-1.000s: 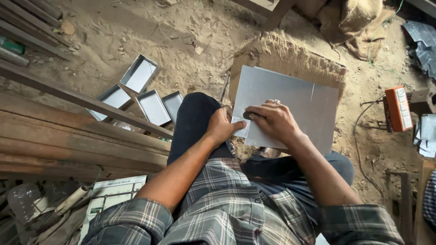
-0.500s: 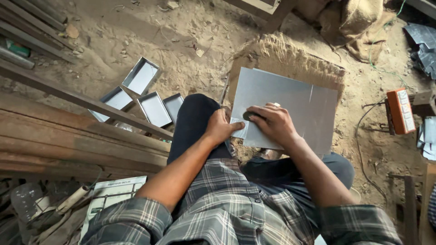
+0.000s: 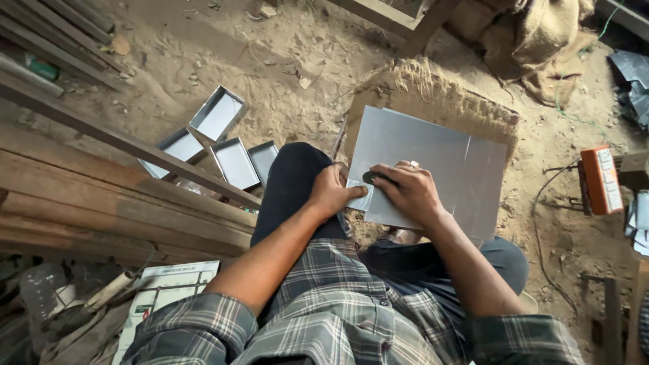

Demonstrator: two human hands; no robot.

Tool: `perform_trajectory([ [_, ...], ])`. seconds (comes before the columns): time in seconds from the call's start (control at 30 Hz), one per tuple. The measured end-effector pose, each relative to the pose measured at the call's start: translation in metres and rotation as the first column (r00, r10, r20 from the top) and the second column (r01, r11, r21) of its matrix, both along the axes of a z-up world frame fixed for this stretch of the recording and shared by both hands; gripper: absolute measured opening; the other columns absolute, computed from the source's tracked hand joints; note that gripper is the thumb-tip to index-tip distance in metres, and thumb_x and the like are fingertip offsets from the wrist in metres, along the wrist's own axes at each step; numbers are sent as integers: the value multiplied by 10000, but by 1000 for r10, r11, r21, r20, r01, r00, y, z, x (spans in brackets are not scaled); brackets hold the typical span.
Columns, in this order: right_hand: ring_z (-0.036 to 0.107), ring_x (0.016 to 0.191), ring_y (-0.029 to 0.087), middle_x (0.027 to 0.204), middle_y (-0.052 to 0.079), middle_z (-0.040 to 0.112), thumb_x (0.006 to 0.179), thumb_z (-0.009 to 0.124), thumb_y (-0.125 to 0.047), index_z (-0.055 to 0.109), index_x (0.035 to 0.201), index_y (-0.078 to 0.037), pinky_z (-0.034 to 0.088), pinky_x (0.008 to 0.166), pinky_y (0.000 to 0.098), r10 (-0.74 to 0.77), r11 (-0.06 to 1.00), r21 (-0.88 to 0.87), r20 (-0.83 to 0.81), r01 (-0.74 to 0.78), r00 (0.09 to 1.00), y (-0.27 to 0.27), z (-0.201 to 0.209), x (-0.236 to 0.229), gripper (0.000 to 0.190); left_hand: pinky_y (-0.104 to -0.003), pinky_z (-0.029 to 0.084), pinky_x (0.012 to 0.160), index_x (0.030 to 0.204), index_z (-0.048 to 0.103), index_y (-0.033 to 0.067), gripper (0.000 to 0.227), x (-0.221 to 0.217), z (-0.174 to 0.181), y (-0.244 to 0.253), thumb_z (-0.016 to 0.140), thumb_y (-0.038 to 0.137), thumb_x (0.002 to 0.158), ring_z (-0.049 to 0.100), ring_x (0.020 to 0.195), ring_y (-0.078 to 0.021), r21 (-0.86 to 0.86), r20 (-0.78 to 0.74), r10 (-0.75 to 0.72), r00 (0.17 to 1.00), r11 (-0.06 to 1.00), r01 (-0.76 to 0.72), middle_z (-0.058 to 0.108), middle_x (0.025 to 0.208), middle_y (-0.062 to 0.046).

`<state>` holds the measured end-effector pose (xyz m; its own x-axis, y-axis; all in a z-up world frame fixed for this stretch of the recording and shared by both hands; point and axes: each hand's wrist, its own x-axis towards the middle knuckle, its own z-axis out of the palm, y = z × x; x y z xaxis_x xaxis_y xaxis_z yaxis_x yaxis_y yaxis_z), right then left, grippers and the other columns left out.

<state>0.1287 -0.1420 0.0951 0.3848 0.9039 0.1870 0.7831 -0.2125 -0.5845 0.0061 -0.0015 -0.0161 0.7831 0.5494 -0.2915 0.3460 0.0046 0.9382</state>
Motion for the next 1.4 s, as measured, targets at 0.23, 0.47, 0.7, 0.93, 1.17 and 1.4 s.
perform_trajectory([
  [0.23, 716, 808, 263, 902, 104, 774, 909, 736, -166, 780, 1150, -112, 564, 789, 396, 45, 999, 9, 20, -45, 999, 34, -22, -12, 251, -261, 556, 698, 969, 705, 71, 363, 1, -2, 1, 884, 192, 677, 683, 793, -82, -279, 395, 14, 919, 955, 105, 744, 879, -18],
  [0.47, 717, 849, 277, 958, 122, 766, 919, 729, -178, 761, 1146, -83, 565, 788, 405, 23, 1000, 10, 44, -23, 999, 2, -4, 0, 247, -301, 526, 624, 854, 678, 8, 379, 1, -15, 0, 956, 180, 663, 622, 704, -118, -154, 131, 3, 991, 988, 17, 703, 789, -90],
  [0.7, 723, 859, 260, 961, 94, 778, 897, 723, -163, 790, 1127, -125, 577, 817, 395, 67, 993, 94, 9, -68, 998, 37, -19, -16, 242, -279, 559, 653, 930, 713, 45, 306, -2, -3, 3, 889, 164, 709, 688, 736, -72, -38, 225, -66, 972, 996, 77, 738, 812, -23],
  [0.93, 721, 894, 265, 954, 109, 771, 928, 724, -157, 757, 1154, -74, 566, 823, 402, 55, 998, 12, 129, -57, 990, -10, -11, 6, 243, -289, 513, 581, 831, 681, 3, 310, -2, 0, 0, 923, 122, 677, 613, 657, -95, -240, 164, 25, 986, 971, 16, 702, 758, -61],
  [1.17, 724, 763, 168, 952, 116, 781, 908, 783, -142, 723, 1213, -60, 576, 641, 307, -346, 911, 188, -142, 368, 927, -65, -26, -10, 322, -264, 539, 592, 886, 666, -12, 297, -3, -8, 2, 887, 98, 721, 665, 676, -98, -338, 214, 5, 977, 938, 69, 732, 797, -62],
  [1.4, 684, 718, 68, 854, 73, 765, 884, 818, -105, 741, 1211, -60, 542, 617, 219, -429, 850, 226, -228, 476, 874, -81, -63, -46, 339, -300, 589, 652, 1014, 693, -31, 361, -4, 5, 7, 850, 129, 731, 731, 740, -149, -382, 224, -40, 974, 916, 125, 779, 886, -108],
])
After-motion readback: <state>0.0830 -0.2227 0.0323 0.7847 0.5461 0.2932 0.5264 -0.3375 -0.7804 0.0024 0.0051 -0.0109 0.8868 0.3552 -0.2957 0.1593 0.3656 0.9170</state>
